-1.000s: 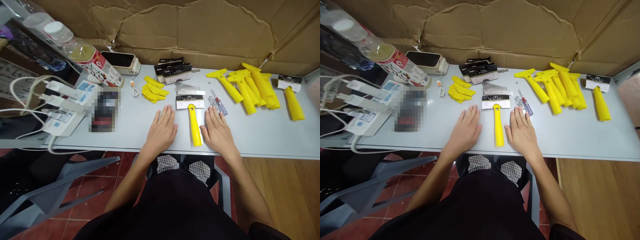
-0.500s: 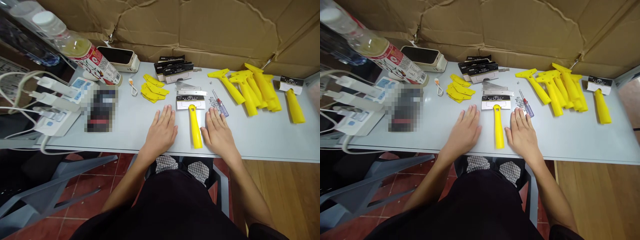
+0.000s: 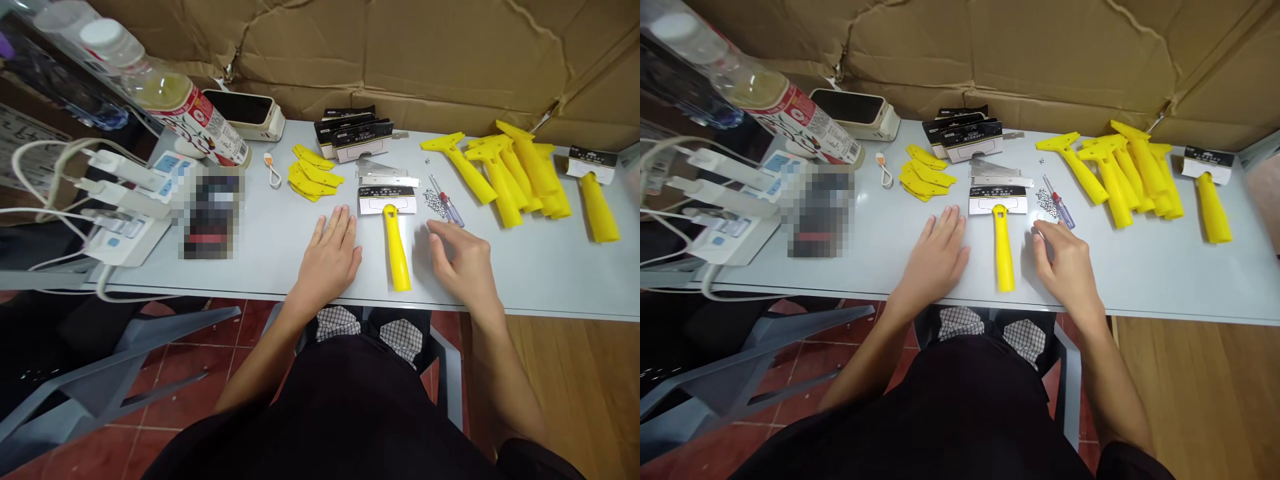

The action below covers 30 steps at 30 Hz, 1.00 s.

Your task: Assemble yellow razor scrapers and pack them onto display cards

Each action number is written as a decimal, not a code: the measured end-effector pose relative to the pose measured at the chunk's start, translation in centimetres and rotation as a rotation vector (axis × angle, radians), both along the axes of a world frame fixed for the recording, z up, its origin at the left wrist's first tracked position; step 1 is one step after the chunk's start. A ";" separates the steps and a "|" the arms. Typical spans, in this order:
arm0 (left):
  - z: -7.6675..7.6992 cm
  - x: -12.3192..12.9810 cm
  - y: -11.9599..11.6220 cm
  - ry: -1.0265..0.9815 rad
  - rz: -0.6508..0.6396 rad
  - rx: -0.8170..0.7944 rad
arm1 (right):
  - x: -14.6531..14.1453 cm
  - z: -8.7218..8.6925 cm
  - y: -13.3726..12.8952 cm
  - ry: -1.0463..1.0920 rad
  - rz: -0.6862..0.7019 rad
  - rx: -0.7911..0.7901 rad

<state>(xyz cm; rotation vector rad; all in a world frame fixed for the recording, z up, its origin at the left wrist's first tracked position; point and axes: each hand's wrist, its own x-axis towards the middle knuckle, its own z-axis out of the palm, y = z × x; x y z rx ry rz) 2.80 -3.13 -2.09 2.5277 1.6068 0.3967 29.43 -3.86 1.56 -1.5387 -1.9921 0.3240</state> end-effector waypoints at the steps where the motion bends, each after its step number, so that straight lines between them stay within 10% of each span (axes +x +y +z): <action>1: 0.0 0.0 0.0 -0.002 0.004 0.003 | -0.5 0.5 0.0 0.001 -0.025 0.007; 13: -0.2 -0.2 0.1 -0.034 0.006 0.053 | -8.6 2.3 2.1 -0.460 -0.070 -0.193; 30: -0.2 -0.4 0.1 -0.052 -0.001 0.020 | 0.7 1.2 -5.6 -0.513 0.134 -0.170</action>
